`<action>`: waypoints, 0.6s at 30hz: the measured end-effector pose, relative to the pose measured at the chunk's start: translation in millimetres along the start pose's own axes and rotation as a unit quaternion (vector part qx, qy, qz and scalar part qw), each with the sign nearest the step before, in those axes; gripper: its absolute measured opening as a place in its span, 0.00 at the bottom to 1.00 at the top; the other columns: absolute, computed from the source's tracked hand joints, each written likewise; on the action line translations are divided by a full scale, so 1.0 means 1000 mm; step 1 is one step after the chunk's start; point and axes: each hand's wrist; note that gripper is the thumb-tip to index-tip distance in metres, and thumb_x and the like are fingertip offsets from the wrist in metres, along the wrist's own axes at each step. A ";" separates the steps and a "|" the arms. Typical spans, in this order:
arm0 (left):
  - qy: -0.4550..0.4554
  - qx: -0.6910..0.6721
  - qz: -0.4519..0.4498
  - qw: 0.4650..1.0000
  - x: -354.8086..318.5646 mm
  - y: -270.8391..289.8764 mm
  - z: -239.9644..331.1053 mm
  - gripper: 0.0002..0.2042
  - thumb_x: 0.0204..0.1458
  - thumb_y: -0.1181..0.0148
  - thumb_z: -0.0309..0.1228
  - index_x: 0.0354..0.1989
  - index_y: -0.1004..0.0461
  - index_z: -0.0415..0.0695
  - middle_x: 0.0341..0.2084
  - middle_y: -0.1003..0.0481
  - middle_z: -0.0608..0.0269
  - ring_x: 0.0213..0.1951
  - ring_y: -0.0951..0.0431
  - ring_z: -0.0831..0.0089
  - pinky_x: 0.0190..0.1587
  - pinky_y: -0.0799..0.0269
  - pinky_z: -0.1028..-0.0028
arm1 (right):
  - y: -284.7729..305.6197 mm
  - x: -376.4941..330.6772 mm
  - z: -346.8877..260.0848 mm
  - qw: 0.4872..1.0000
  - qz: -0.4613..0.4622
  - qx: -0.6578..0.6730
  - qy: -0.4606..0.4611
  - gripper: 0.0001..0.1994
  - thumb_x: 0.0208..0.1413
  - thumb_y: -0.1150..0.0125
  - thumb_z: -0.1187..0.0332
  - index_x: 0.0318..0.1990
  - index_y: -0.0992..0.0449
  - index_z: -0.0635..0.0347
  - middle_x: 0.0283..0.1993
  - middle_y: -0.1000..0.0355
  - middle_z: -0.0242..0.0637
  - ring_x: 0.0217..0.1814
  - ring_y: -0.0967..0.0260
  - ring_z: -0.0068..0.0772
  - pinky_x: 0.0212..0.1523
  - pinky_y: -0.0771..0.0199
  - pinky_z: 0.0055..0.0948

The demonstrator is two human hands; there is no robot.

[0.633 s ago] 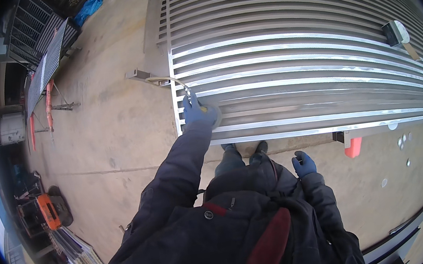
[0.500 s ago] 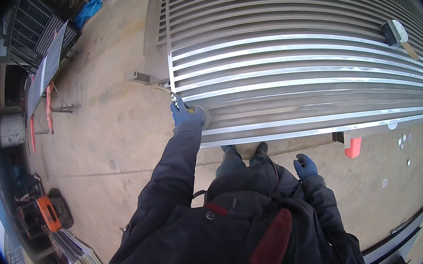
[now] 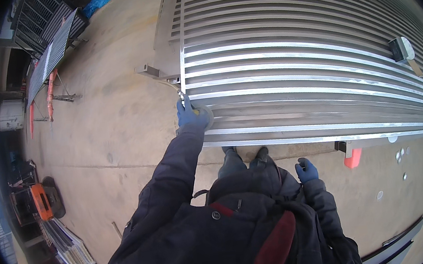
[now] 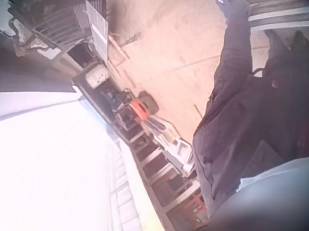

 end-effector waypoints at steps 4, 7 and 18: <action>0.010 -0.022 0.026 0.999 0.005 -0.001 -0.003 0.44 0.48 0.37 0.42 0.75 0.49 0.50 0.72 0.51 0.46 0.66 0.37 0.49 0.66 0.35 0.57 | -0.001 -0.014 0.006 0.999 -0.001 0.022 -0.042 0.20 0.57 0.34 0.57 0.53 0.23 0.56 0.39 0.21 0.41 0.33 0.22 0.36 0.35 0.20 0.36; 0.003 -0.040 -0.008 0.999 -0.016 -0.019 0.042 0.43 0.49 0.36 0.43 0.74 0.47 0.48 0.72 0.51 0.44 0.67 0.38 0.48 0.67 0.36 0.57 | 0.001 -0.016 -0.003 0.997 -0.018 0.036 -0.066 0.19 0.57 0.34 0.58 0.53 0.23 0.56 0.38 0.21 0.40 0.33 0.22 0.34 0.34 0.20 0.36; -0.035 -0.022 -0.038 0.998 -0.028 -0.017 0.033 0.46 0.49 0.35 0.43 0.76 0.52 0.51 0.73 0.54 0.41 0.71 0.46 0.44 0.69 0.40 0.57 | -0.001 -0.001 -0.018 0.999 -0.047 -0.011 -0.023 0.20 0.58 0.35 0.57 0.55 0.23 0.56 0.40 0.21 0.41 0.34 0.22 0.34 0.34 0.20 0.35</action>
Point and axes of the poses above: each hand's wrist, its own x-axis towards the middle knuckle, its own y-axis out of the back of the hand, z = x × y
